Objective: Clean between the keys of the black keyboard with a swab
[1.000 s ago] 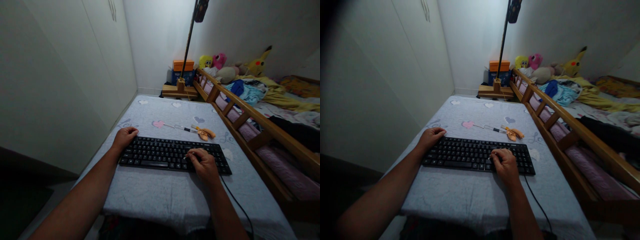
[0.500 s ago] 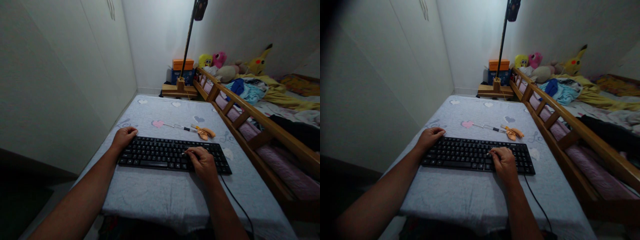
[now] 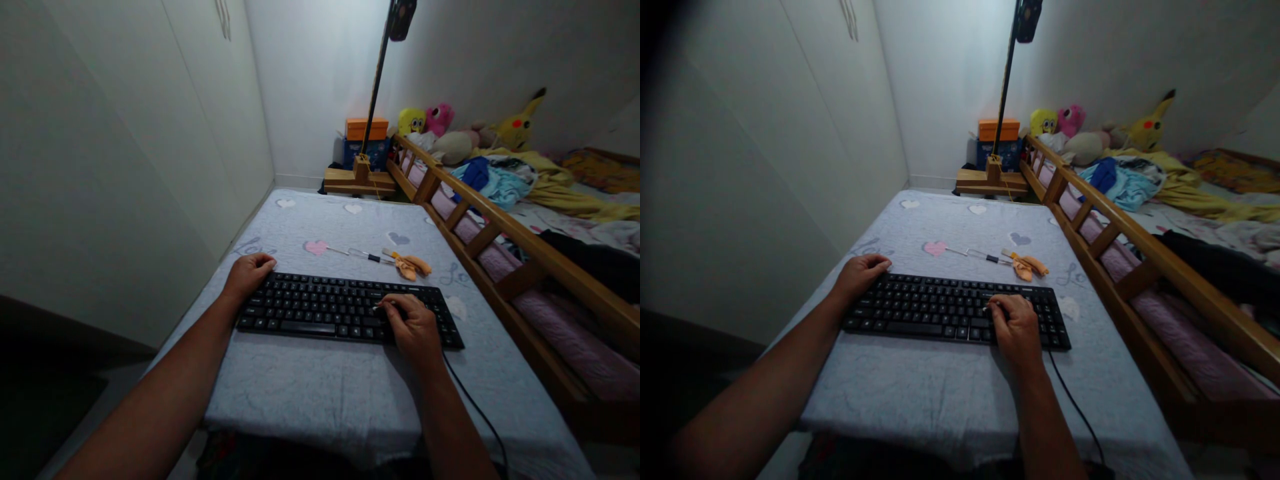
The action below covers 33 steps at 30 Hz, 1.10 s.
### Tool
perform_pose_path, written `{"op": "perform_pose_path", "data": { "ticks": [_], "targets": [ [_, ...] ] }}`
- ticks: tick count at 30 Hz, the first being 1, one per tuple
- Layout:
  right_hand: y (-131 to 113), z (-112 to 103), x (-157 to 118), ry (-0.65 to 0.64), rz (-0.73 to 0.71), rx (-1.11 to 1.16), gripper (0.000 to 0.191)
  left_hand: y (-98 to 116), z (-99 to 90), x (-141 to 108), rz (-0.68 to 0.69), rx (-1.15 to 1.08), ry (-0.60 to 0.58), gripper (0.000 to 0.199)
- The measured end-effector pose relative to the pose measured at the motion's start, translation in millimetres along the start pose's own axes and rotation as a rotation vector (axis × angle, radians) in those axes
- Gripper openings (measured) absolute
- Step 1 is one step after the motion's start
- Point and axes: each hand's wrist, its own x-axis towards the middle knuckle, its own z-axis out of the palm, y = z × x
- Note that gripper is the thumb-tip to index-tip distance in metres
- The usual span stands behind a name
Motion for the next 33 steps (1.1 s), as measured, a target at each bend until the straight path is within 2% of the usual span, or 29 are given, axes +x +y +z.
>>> {"op": "perform_pose_path", "data": {
  "ticks": [18, 33],
  "targets": [
    [4.2, -2.3, -3.2, -0.02, -0.008, 0.022, 0.014, -5.2, 1.5, 2.6, -0.008, 0.004, -0.005, 0.036],
    [6.8, -6.1, -3.8, 0.029, -0.018, -0.049, 0.014, 0.4, 0.0, 0.2, -0.005, 0.026, 0.01, 0.034]
  ]
}}
